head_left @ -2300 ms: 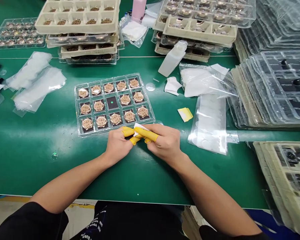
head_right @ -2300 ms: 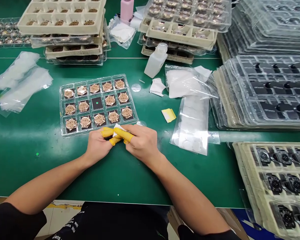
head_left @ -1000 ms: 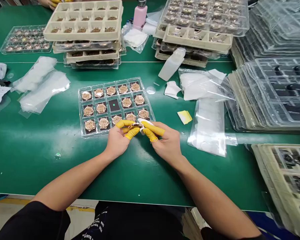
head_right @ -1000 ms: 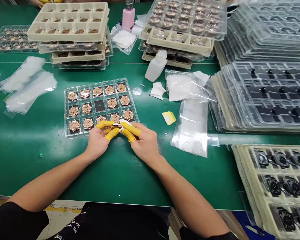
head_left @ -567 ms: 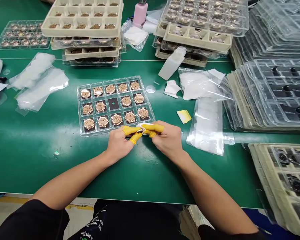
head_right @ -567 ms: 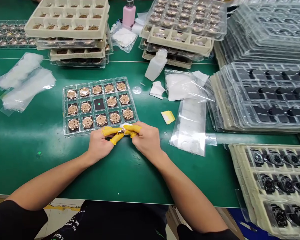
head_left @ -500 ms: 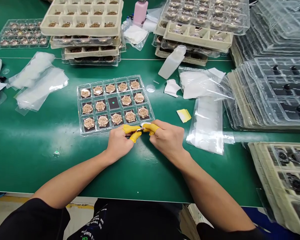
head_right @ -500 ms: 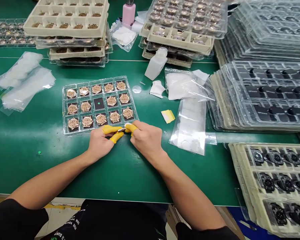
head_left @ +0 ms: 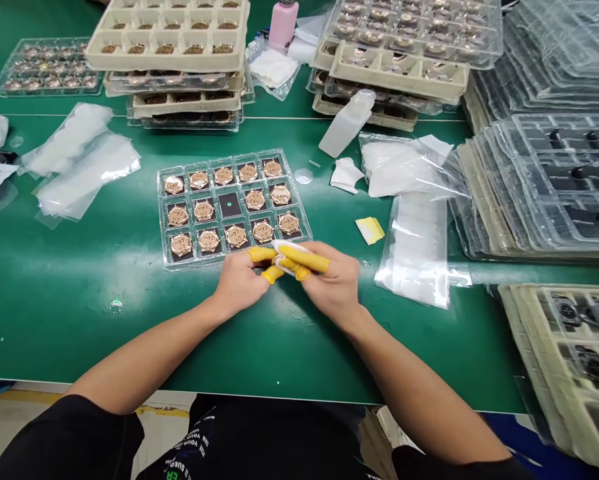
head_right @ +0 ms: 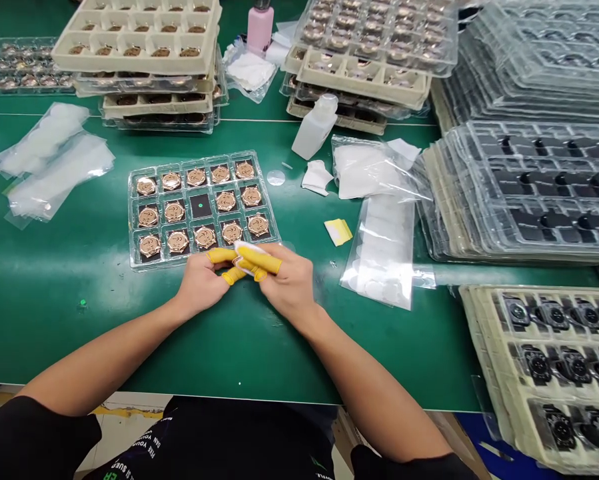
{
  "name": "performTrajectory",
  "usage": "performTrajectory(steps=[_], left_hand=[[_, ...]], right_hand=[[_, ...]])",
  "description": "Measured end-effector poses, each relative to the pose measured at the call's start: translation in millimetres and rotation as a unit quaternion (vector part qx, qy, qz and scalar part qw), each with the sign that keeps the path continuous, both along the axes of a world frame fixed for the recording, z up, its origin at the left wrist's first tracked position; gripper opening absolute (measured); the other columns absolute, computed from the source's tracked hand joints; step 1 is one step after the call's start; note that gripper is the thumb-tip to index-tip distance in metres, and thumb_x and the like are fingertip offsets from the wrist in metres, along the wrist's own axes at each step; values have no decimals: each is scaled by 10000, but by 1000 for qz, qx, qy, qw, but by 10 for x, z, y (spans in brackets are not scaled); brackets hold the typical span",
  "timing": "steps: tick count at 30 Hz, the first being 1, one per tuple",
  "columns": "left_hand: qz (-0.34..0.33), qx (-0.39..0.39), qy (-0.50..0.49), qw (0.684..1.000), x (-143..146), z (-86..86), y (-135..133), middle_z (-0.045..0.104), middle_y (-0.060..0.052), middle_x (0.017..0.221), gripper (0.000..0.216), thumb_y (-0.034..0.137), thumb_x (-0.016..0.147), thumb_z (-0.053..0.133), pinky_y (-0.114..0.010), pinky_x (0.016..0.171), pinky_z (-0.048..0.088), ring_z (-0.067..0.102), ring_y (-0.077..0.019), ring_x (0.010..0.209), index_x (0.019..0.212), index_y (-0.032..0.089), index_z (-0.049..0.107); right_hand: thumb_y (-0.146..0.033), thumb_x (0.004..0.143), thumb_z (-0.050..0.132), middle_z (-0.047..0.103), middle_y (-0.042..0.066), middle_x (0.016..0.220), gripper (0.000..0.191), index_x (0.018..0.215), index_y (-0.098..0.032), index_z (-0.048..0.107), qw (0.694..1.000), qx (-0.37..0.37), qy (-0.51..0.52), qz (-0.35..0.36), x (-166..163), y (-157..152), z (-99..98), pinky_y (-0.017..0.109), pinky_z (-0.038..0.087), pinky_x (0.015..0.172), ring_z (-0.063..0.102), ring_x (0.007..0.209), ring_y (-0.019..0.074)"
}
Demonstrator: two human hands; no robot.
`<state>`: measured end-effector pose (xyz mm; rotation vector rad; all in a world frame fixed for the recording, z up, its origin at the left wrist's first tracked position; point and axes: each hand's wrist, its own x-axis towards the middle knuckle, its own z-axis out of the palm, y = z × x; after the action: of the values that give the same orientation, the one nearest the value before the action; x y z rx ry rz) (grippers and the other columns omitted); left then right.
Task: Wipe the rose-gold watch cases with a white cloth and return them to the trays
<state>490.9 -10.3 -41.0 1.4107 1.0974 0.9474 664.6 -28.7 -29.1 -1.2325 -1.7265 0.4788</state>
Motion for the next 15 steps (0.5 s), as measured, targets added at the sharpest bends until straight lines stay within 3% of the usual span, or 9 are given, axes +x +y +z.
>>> performTrajectory(steps=[2,6,11,15], left_hand=[[3,29,51,998,-3,4,-32,790,-48,868,134,227,778,754,-355,811,613,737,-210,800,899,197,802],[22,-9,-29,999,18,-28,-56,804,-56,999,236,265,804,760,-364,866,626,763,-231,910,1027,199,800],[53,-66,-110,990,52,-37,-37,804,-73,994,330,380,706,874,-383,904,633,765,-243,934,962,184,804],[73,-69,-147,984,67,-8,-17,801,-76,1008,375,419,654,907,-395,924,628,761,-246,958,930,188,799]], right_hand=[[-97,828,595,797,16,1005,352,1060,-273,792,997,56,-52,16,6,-16,-37,270,611,706,755,842,158],[-49,783,570,799,17,951,413,1058,-267,788,993,93,-60,-29,18,-10,-88,269,605,664,752,798,160],[-119,835,629,798,23,929,276,999,-264,798,995,67,12,-66,-114,-25,-40,287,603,661,742,768,165],[-248,890,654,789,17,872,162,961,-250,800,995,9,33,-97,-142,-36,-27,271,554,557,703,658,150]])
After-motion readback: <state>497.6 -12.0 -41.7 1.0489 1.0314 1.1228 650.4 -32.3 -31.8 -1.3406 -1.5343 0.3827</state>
